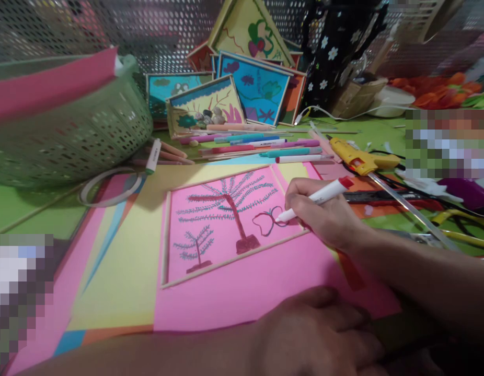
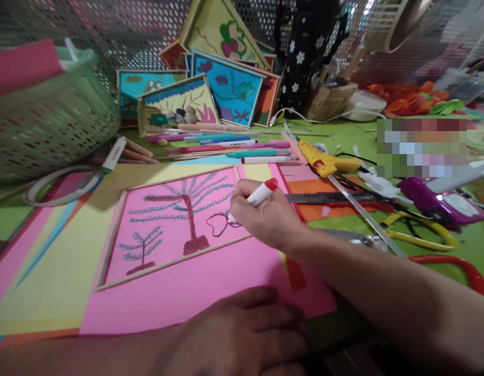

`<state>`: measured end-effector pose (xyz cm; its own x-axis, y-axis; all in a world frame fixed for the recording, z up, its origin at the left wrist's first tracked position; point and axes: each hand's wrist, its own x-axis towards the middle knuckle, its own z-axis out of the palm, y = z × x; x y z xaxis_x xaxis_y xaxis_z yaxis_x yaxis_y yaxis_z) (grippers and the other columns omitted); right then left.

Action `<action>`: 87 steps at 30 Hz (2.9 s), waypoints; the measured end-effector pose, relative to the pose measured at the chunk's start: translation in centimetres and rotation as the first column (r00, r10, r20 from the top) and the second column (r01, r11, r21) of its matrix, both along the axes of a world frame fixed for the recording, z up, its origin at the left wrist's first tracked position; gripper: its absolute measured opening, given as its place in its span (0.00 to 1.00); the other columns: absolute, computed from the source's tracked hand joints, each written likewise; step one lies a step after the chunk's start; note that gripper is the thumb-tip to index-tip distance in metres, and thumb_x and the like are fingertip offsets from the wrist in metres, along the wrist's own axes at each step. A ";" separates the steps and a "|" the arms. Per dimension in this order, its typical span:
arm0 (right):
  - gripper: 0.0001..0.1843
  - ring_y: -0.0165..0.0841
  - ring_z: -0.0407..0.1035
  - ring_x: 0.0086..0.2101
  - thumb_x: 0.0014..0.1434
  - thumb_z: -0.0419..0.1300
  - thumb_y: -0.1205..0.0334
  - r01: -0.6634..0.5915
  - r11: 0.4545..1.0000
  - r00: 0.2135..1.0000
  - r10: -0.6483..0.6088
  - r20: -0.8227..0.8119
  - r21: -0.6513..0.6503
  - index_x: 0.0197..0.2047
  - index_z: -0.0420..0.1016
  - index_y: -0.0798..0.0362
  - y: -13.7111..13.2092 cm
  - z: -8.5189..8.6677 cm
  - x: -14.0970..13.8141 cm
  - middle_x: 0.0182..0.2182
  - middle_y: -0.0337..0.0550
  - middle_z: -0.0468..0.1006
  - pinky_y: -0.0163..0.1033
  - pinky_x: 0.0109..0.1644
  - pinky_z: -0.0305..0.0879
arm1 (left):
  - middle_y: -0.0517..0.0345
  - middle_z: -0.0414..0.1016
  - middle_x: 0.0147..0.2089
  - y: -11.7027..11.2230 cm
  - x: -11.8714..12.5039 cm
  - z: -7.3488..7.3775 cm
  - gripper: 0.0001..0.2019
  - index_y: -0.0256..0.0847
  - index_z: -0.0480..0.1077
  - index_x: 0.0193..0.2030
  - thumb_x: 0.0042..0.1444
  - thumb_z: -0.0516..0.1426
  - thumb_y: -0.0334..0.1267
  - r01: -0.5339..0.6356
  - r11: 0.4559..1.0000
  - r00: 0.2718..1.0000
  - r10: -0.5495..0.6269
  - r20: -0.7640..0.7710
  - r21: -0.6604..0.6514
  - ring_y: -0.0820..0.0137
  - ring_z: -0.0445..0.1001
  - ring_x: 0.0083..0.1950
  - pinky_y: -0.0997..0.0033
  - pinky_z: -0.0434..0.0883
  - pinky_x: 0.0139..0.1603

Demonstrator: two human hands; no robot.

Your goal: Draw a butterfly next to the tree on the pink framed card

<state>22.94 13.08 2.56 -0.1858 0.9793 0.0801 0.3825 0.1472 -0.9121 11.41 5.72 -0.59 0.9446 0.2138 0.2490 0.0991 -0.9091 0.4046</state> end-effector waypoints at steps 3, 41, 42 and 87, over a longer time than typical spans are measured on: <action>0.09 0.25 0.55 0.19 0.48 0.51 0.63 -0.023 1.000 0.999 0.023 -0.047 -0.001 0.18 0.60 0.50 0.0 -0.1 0.1 0.14 0.33 0.60 0.33 0.21 0.50 | 0.73 0.79 0.51 0.0 -0.2 0.0 0.12 0.45 0.74 0.45 0.69 0.50 0.45 0.023 1.000 1.000 -0.022 -0.021 0.012 0.75 0.73 0.56 0.73 0.69 0.53; 0.10 0.24 0.51 0.17 0.48 0.51 0.61 -0.045 0.997 0.999 0.046 0.028 -0.055 0.18 0.60 0.50 -0.3 0.2 0.0 0.13 0.33 0.59 0.33 0.19 0.45 | 0.75 0.78 0.51 0.2 -0.1 0.6 0.11 0.47 0.74 0.43 0.68 0.52 0.45 0.059 0.998 0.997 -0.058 -0.047 0.022 0.75 0.73 0.56 0.73 0.69 0.52; 0.10 0.24 0.51 0.17 0.49 0.51 0.61 -0.046 0.997 0.998 0.048 0.027 -0.057 0.18 0.60 0.50 -0.3 0.2 0.0 0.13 0.33 0.59 0.33 0.19 0.45 | 0.75 0.79 0.51 0.2 -0.1 0.8 0.11 0.47 0.75 0.43 0.67 0.52 0.45 0.065 0.998 0.996 -0.064 -0.068 0.021 0.75 0.73 0.56 0.73 0.69 0.51; 0.09 0.26 0.54 0.18 0.48 0.52 0.59 -0.124 0.987 0.992 0.128 0.023 -0.106 0.19 0.60 0.51 -0.6 0.7 -0.1 0.15 0.35 0.63 0.33 0.19 0.48 | 0.75 0.79 0.50 0.2 -0.1 0.6 0.10 0.48 0.75 0.44 0.66 0.54 0.46 0.055 0.997 0.997 -0.051 -0.057 0.059 0.76 0.73 0.55 0.73 0.69 0.50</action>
<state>22.83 12.44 3.28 -0.3090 0.9507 -0.0283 0.3944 0.1010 -0.9134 11.35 5.89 -0.03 0.9668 0.1491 0.2073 0.0707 -0.9364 0.3438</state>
